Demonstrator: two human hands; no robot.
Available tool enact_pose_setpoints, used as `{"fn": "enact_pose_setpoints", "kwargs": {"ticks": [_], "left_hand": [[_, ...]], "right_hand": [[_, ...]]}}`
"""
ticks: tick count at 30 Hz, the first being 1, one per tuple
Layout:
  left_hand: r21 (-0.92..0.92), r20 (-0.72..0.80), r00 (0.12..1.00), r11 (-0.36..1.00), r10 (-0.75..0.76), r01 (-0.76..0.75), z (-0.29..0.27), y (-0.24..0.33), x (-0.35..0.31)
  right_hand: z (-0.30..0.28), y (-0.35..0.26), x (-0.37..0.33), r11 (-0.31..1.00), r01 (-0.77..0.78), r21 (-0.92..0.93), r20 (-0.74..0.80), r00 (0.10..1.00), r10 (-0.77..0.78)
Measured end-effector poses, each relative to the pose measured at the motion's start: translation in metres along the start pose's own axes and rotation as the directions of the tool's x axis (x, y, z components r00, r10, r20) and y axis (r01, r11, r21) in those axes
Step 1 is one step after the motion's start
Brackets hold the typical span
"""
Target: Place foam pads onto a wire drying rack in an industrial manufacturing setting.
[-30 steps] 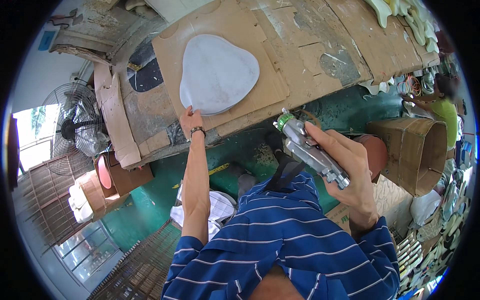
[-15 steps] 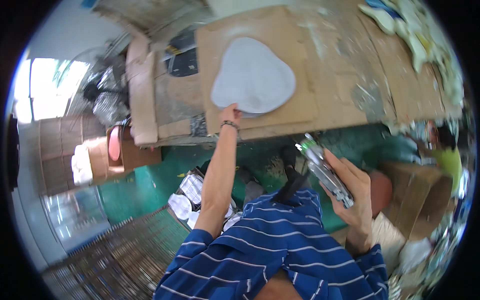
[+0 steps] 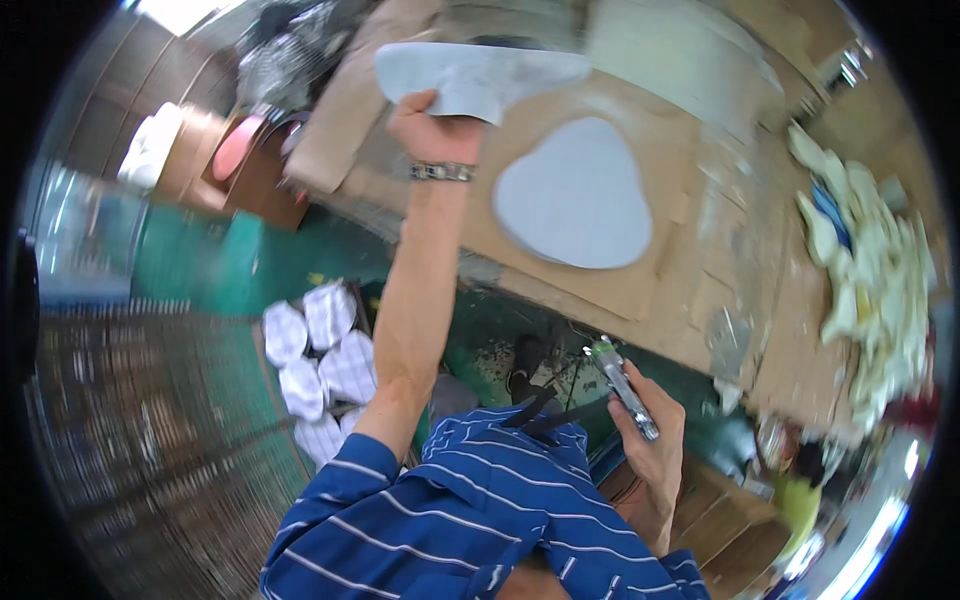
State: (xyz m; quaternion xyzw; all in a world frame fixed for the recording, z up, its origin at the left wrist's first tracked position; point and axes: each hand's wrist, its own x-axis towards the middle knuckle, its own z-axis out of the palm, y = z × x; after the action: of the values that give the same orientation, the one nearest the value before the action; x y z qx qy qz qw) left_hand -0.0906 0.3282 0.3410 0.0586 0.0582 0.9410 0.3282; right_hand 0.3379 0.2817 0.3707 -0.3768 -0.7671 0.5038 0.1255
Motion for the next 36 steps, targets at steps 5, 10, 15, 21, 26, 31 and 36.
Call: {"fn": "enact_pose_setpoints", "kwargs": {"ticks": [5,10,15,21,26,31,36], "left_hand": [[-0.070,-0.183,0.948,0.959,0.259,-0.276,-0.025,0.116,-0.118],[0.101,-0.445,0.726,0.835,0.524,-0.541,-0.098,0.198,-0.265],[0.203,-0.679,0.401,0.682,0.615,-0.703,-0.195,0.282,-0.418],[0.210,-0.852,0.090,0.494,0.517,-0.844,-0.305,0.399,-0.567],[0.358,-0.866,-0.190,0.308,0.462,-0.882,-0.415,0.522,-0.649],[0.428,-0.823,-0.273,0.230,0.498,-0.874,-0.525,0.648,-0.729],[0.493,-0.731,-0.332,0.124,0.596,-0.861,-0.632,0.719,-0.814]], "right_hand": [[0.041,-0.017,0.010,0.990,-0.081,-0.114,0.249,0.962,0.107],[0.098,-0.050,0.019,0.963,0.139,-0.232,0.471,0.882,-0.014],[0.201,-0.095,0.009,0.911,0.213,-0.354,0.593,0.804,0.042],[0.365,-0.140,-0.021,0.827,0.325,-0.459,0.743,0.651,0.157],[0.507,-0.147,-0.045,0.735,0.385,-0.559,0.778,0.551,0.303],[0.616,-0.118,-0.062,0.728,0.319,-0.607,0.759,0.505,0.411],[0.680,-0.080,-0.062,0.646,0.352,-0.678,0.722,0.484,0.494]]}}
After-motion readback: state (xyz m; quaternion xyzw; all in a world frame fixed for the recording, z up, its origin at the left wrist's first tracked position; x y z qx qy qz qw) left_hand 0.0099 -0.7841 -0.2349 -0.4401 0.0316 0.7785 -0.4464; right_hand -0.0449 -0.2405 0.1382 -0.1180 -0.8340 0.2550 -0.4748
